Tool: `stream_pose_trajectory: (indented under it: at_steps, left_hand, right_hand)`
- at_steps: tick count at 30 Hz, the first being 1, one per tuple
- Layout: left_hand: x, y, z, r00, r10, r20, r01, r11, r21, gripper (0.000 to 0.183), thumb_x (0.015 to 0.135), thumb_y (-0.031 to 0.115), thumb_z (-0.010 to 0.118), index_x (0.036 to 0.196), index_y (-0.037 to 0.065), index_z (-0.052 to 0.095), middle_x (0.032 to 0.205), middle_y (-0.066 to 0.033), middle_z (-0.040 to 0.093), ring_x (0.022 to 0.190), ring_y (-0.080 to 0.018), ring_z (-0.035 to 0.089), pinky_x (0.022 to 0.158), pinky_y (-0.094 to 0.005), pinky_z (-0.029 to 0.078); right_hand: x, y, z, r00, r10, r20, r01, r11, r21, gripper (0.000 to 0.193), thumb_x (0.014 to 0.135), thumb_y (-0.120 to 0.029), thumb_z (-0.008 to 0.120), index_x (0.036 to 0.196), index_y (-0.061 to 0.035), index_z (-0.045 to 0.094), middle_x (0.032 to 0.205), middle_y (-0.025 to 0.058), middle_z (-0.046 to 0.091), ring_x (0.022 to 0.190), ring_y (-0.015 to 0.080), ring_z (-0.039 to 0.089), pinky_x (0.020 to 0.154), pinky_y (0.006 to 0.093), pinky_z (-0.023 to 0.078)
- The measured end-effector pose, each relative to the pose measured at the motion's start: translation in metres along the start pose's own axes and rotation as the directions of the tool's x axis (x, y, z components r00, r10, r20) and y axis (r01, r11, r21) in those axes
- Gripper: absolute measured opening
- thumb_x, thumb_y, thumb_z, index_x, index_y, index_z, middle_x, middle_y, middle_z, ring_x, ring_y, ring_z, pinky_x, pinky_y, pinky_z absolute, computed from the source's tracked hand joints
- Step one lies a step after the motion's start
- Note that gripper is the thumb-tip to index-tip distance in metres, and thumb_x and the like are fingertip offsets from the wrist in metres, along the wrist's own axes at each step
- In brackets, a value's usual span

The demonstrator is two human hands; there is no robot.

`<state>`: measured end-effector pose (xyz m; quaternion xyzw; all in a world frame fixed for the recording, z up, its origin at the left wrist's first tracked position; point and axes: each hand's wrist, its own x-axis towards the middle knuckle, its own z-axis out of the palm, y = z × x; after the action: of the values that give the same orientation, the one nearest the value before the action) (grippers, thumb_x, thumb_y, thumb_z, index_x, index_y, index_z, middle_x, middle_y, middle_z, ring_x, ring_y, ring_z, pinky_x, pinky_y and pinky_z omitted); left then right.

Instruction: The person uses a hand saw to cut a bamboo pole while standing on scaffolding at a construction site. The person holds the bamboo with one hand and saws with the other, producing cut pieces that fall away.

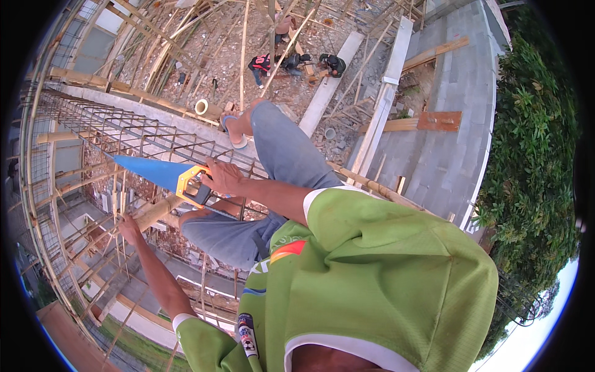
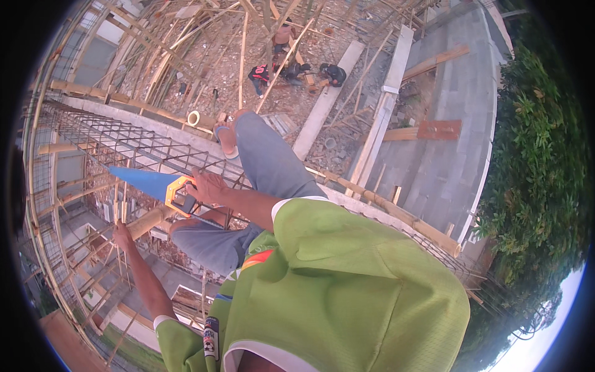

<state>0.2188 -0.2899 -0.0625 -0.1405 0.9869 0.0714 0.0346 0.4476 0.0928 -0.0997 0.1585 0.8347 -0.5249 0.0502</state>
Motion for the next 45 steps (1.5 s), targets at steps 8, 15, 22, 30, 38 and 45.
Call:
stream_pose_trajectory:
  at_steps: [8, 15, 22, 30, 38, 45]
  left_hand:
    - [-0.010, 0.020, -0.004, 0.988, -0.147, -0.050, 0.147, 0.989, 0.010, 0.053, 0.088, 0.053, 0.051, 0.113, 0.014, 0.076, 0.116, -0.0203, 0.071, 0.109, -0.0407, 0.065, 0.095, -0.0517, 0.049]
    - [-0.022, 0.026, -0.008, 0.966, -0.240, -0.098, 0.239, 0.971, -0.027, 0.048, 0.088, 0.052, 0.052, 0.120, 0.023, 0.074, 0.119, -0.0192, 0.070, 0.111, -0.0383, 0.066, 0.097, -0.0523, 0.049]
    - [-0.027, 0.031, -0.011, 0.979, -0.194, -0.066, 0.189, 0.978, -0.085, 0.051, 0.086, 0.052, 0.052, 0.122, 0.021, 0.072, 0.119, -0.0222, 0.069, 0.111, -0.0430, 0.065, 0.096, -0.0544, 0.049]
    - [-0.022, 0.025, -0.011, 0.983, -0.180, -0.034, 0.177, 0.982, -0.073, 0.049, 0.087, 0.050, 0.052, 0.121, 0.022, 0.073, 0.118, -0.0204, 0.070, 0.111, -0.0402, 0.066, 0.097, -0.0521, 0.049]
    - [-0.027, 0.034, -0.015, 0.977, -0.213, -0.030, 0.211, 0.975, -0.064, 0.051, 0.086, 0.050, 0.053, 0.126, 0.023, 0.070, 0.120, -0.0201, 0.070, 0.113, -0.0407, 0.065, 0.098, -0.0517, 0.049]
    - [-0.023, 0.026, -0.012, 0.977, -0.209, -0.046, 0.205, 0.976, -0.065, 0.053, 0.086, 0.052, 0.051, 0.126, 0.022, 0.070, 0.120, -0.0217, 0.069, 0.112, -0.0417, 0.065, 0.097, -0.0531, 0.049]
  right_hand:
    - [0.003, -0.010, -0.006, 0.996, 0.081, 0.043, -0.079, 0.996, -0.034, 0.063, 0.091, -0.044, 0.056, 0.128, 0.0056, 0.047, 0.097, 0.0295, 0.070, 0.087, 0.0468, 0.070, 0.078, 0.0558, 0.055]
    - [0.002, -0.004, 0.007, 1.000, 0.015, -0.016, -0.016, 0.997, -0.074, 0.066, 0.093, -0.044, 0.054, 0.134, 0.0073, 0.047, 0.083, 0.0294, 0.069, 0.077, 0.0477, 0.069, 0.072, 0.0559, 0.055]
    - [0.003, -0.008, 0.002, 1.000, 0.024, 0.002, -0.023, 0.997, -0.070, 0.060, 0.093, -0.043, 0.055, 0.129, 0.0048, 0.048, 0.087, 0.0297, 0.069, 0.081, 0.0489, 0.068, 0.076, 0.0568, 0.054]
    - [0.002, -0.008, 0.001, 1.000, 0.017, 0.008, -0.017, 0.998, -0.067, 0.059, 0.093, -0.043, 0.054, 0.128, 0.0045, 0.047, 0.089, 0.0312, 0.068, 0.084, 0.0502, 0.067, 0.077, 0.0580, 0.053]
    - [0.001, -0.012, -0.001, 0.999, 0.033, 0.018, -0.032, 0.997, -0.076, 0.060, 0.093, -0.043, 0.055, 0.129, 0.0049, 0.047, 0.091, 0.0317, 0.068, 0.085, 0.0506, 0.067, 0.078, 0.0578, 0.053]
    - [0.002, -0.014, -0.001, 0.999, 0.045, 0.018, -0.043, 0.995, -0.087, 0.050, 0.092, -0.041, 0.056, 0.117, 0.0026, 0.050, 0.094, 0.0280, 0.070, 0.084, 0.0478, 0.069, 0.077, 0.0561, 0.054]
